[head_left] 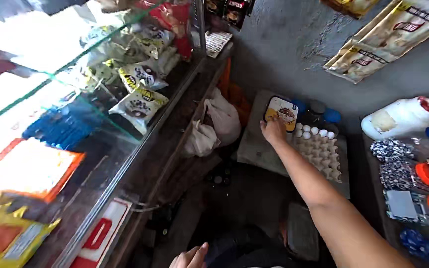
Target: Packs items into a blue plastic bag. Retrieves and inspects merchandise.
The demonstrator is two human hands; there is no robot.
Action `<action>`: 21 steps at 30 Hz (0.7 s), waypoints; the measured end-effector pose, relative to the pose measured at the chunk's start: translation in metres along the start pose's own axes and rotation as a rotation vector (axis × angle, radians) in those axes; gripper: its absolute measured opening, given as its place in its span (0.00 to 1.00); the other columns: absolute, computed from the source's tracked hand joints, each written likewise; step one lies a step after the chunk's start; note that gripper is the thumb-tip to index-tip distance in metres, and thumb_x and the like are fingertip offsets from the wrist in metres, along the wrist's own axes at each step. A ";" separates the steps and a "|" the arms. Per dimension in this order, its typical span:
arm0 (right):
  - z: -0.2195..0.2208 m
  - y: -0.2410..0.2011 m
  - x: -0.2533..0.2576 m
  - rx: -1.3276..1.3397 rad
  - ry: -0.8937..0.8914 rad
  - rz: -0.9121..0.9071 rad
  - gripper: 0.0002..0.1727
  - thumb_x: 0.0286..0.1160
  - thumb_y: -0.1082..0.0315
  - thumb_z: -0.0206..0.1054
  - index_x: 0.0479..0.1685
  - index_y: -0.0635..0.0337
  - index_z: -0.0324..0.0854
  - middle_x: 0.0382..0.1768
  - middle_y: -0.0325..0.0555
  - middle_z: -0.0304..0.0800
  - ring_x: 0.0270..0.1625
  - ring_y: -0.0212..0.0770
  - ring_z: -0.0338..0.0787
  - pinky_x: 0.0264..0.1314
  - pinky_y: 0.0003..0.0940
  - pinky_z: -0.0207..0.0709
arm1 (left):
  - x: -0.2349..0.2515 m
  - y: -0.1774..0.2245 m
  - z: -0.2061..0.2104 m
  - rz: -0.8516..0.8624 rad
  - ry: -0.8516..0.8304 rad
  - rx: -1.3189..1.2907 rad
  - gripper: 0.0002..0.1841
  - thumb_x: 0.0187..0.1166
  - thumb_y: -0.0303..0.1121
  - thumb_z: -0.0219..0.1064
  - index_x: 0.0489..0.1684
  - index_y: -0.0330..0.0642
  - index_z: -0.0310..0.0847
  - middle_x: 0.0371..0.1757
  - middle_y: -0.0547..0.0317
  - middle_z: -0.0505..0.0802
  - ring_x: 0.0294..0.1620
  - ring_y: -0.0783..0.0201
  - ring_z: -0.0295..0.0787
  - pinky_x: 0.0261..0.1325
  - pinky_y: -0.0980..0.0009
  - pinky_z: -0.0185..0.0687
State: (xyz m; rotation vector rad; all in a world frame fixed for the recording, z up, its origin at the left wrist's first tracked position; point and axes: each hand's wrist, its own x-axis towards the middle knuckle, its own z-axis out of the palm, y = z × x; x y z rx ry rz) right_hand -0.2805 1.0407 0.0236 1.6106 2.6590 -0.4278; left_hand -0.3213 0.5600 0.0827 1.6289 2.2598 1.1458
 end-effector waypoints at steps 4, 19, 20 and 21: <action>0.014 0.002 0.049 -0.134 -0.008 0.158 0.41 0.84 0.41 0.59 0.80 0.72 0.70 0.80 0.72 0.69 0.82 0.72 0.70 0.75 0.71 0.67 | 0.075 -0.041 0.033 0.007 -0.016 -0.135 0.15 0.83 0.33 0.61 0.65 0.43 0.80 0.49 0.50 0.91 0.50 0.63 0.90 0.57 0.73 0.86; 0.015 0.030 0.068 -0.216 -0.128 -0.049 0.37 0.89 0.51 0.57 0.76 0.84 0.68 0.68 0.82 0.78 0.67 0.75 0.84 0.65 0.65 0.77 | 0.350 -0.037 0.235 -0.547 -0.492 -0.607 0.21 0.91 0.29 0.53 0.79 0.30 0.71 0.75 0.37 0.82 0.67 0.53 0.88 0.70 0.59 0.84; 0.010 0.031 0.069 -0.196 -0.146 -0.070 0.36 0.90 0.52 0.54 0.74 0.84 0.70 0.66 0.81 0.80 0.66 0.73 0.86 0.64 0.64 0.79 | 0.362 -0.036 0.252 -0.629 -0.483 -0.637 0.23 0.92 0.30 0.51 0.82 0.30 0.67 0.78 0.36 0.79 0.69 0.50 0.87 0.72 0.56 0.83; 0.003 0.034 0.070 -0.172 -0.141 -0.100 0.33 0.90 0.54 0.53 0.71 0.83 0.74 0.61 0.78 0.84 0.62 0.71 0.89 0.60 0.62 0.81 | 0.372 -0.034 0.268 -0.706 -0.462 -0.675 0.24 0.93 0.31 0.50 0.85 0.32 0.64 0.80 0.35 0.77 0.70 0.50 0.86 0.72 0.55 0.83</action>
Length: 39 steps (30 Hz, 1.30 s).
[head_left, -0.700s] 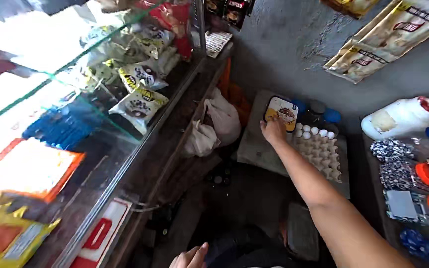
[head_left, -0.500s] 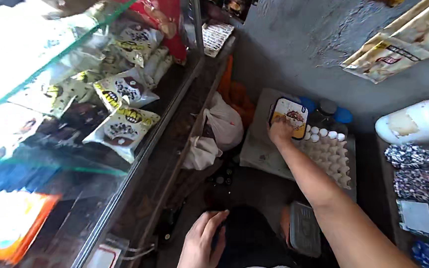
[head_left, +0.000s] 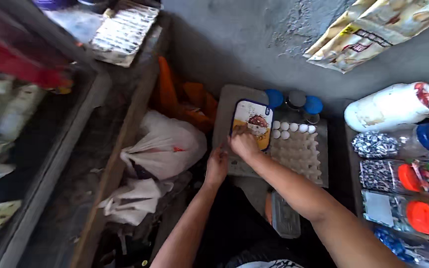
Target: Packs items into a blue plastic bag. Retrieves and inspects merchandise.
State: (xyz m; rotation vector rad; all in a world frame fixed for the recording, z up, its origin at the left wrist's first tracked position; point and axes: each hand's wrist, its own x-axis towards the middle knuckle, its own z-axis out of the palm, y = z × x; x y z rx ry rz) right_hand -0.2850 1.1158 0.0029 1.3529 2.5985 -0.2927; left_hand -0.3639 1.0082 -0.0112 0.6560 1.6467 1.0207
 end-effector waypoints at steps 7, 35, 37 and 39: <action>-0.044 0.039 -0.003 0.094 -0.038 -0.160 0.28 0.92 0.54 0.49 0.61 0.74 0.82 0.50 0.64 0.91 0.49 0.60 0.95 0.46 0.52 0.87 | 0.036 0.007 0.042 -0.056 0.184 0.019 0.24 0.91 0.29 0.55 0.84 0.32 0.63 0.68 0.36 0.85 0.53 0.55 0.94 0.59 0.59 0.91; 0.050 0.360 -0.173 1.283 0.270 0.819 0.24 0.94 0.63 0.42 0.74 0.68 0.72 0.66 0.54 0.83 0.65 0.35 0.84 0.69 0.35 0.78 | 0.121 0.065 0.062 0.436 -0.130 0.978 0.19 0.78 0.16 0.62 0.67 0.28 0.81 0.72 0.34 0.83 0.76 0.36 0.78 0.78 0.44 0.73; 0.073 0.360 -0.171 1.302 0.249 0.843 0.24 0.95 0.63 0.42 0.74 0.68 0.73 0.67 0.55 0.83 0.66 0.36 0.84 0.70 0.35 0.78 | 0.132 0.067 0.066 0.379 -0.192 1.070 0.21 0.79 0.18 0.63 0.72 0.30 0.78 0.74 0.35 0.83 0.80 0.37 0.74 0.81 0.43 0.69; 0.088 0.359 -0.168 1.250 0.226 0.912 0.24 0.95 0.60 0.43 0.75 0.66 0.74 0.69 0.56 0.83 0.67 0.40 0.84 0.69 0.39 0.78 | 0.137 0.067 0.069 0.337 -0.244 1.154 0.24 0.79 0.22 0.65 0.76 0.31 0.75 0.75 0.36 0.82 0.83 0.37 0.71 0.83 0.42 0.64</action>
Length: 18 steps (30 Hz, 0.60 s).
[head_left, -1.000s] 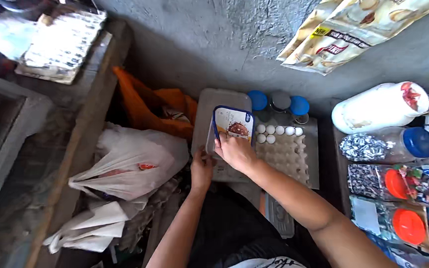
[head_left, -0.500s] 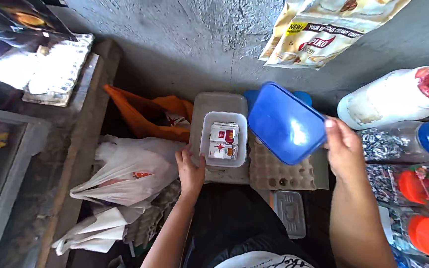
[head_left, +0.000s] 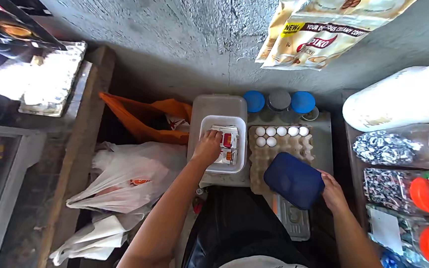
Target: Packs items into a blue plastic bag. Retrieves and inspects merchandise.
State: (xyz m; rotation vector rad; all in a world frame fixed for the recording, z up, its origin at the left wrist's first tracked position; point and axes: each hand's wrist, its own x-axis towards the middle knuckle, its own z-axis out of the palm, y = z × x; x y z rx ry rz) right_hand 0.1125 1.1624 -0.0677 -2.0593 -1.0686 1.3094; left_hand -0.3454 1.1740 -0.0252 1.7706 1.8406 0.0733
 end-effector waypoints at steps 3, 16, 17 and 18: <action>0.004 -0.005 0.001 -0.243 0.099 -0.053 0.25 0.94 0.60 0.50 0.77 0.71 0.74 0.75 0.69 0.78 0.78 0.59 0.78 0.80 0.55 0.67 | 0.006 0.001 -0.001 -0.004 -0.059 0.074 0.31 0.75 0.25 0.70 0.82 0.34 0.71 0.76 0.36 0.81 0.84 0.36 0.69 0.83 0.42 0.64; 0.033 -0.036 0.009 -0.350 0.106 -0.449 0.19 0.88 0.71 0.55 0.67 0.76 0.80 0.64 0.72 0.85 0.64 0.59 0.87 0.70 0.48 0.78 | 0.024 -0.015 -0.006 0.189 -0.131 0.277 0.37 0.66 0.24 0.79 0.82 0.40 0.73 0.70 0.42 0.85 0.73 0.41 0.80 0.81 0.42 0.65; 0.035 -0.036 0.011 -0.360 0.105 -0.479 0.19 0.88 0.71 0.55 0.67 0.76 0.80 0.63 0.72 0.85 0.63 0.58 0.87 0.69 0.48 0.78 | 0.024 -0.017 -0.005 0.196 -0.123 0.269 0.37 0.65 0.23 0.79 0.81 0.39 0.73 0.69 0.41 0.86 0.72 0.40 0.81 0.80 0.43 0.67; 0.036 -0.035 0.012 -0.368 0.104 -0.504 0.19 0.88 0.71 0.55 0.66 0.76 0.81 0.62 0.71 0.86 0.62 0.58 0.88 0.69 0.48 0.78 | 0.024 -0.018 -0.004 0.205 -0.113 0.264 0.37 0.65 0.24 0.79 0.81 0.38 0.74 0.67 0.40 0.86 0.71 0.40 0.81 0.79 0.44 0.68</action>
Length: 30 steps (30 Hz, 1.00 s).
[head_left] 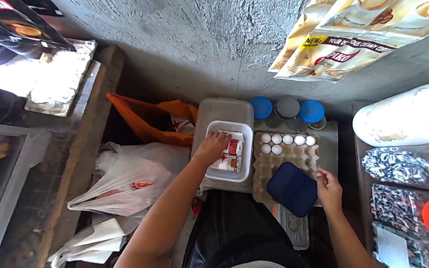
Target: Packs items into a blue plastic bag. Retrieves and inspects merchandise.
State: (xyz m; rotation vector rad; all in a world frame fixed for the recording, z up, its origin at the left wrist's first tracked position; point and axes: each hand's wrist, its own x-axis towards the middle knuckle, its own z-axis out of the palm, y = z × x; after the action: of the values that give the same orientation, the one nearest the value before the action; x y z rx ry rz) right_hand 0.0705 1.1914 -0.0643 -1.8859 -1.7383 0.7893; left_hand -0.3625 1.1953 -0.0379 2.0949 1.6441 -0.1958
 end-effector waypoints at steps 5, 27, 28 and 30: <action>0.001 -0.001 0.001 -0.014 -0.035 -0.056 0.19 0.87 0.71 0.55 0.65 0.78 0.80 0.62 0.72 0.86 0.64 0.60 0.88 0.71 0.51 0.79 | -0.004 -0.003 0.003 0.047 0.075 -0.023 0.34 0.68 0.20 0.76 0.80 0.36 0.74 0.66 0.37 0.87 0.71 0.38 0.83 0.80 0.41 0.68; 0.014 -0.085 0.029 0.149 0.059 -0.406 0.18 0.85 0.72 0.54 0.59 0.82 0.80 0.51 0.64 0.92 0.50 0.35 0.93 0.59 0.25 0.84 | -0.122 0.029 0.000 0.028 0.576 -0.203 0.22 0.78 0.35 0.69 0.71 0.42 0.82 0.68 0.48 0.90 0.75 0.46 0.83 0.81 0.42 0.69; 0.020 -0.105 0.037 0.202 0.055 -0.491 0.18 0.87 0.73 0.54 0.59 0.82 0.80 0.50 0.61 0.92 0.50 0.32 0.93 0.58 0.23 0.84 | -0.141 0.026 0.000 -0.057 0.711 -0.206 0.19 0.82 0.37 0.65 0.70 0.44 0.82 0.67 0.50 0.91 0.75 0.48 0.83 0.82 0.45 0.68; 0.040 -0.155 0.050 0.350 0.015 -0.645 0.15 0.88 0.72 0.55 0.59 0.77 0.80 0.51 0.50 0.93 0.50 0.26 0.92 0.57 0.22 0.85 | -0.187 0.020 0.001 -0.262 0.928 -0.160 0.16 0.86 0.39 0.62 0.68 0.46 0.81 0.64 0.50 0.91 0.75 0.51 0.82 0.84 0.50 0.65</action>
State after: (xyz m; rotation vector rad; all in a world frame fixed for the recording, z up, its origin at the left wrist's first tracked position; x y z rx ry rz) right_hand -0.0680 1.2547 0.0049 -1.0087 -1.8866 0.7474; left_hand -0.3947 1.0269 0.0389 1.9361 2.3228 0.9297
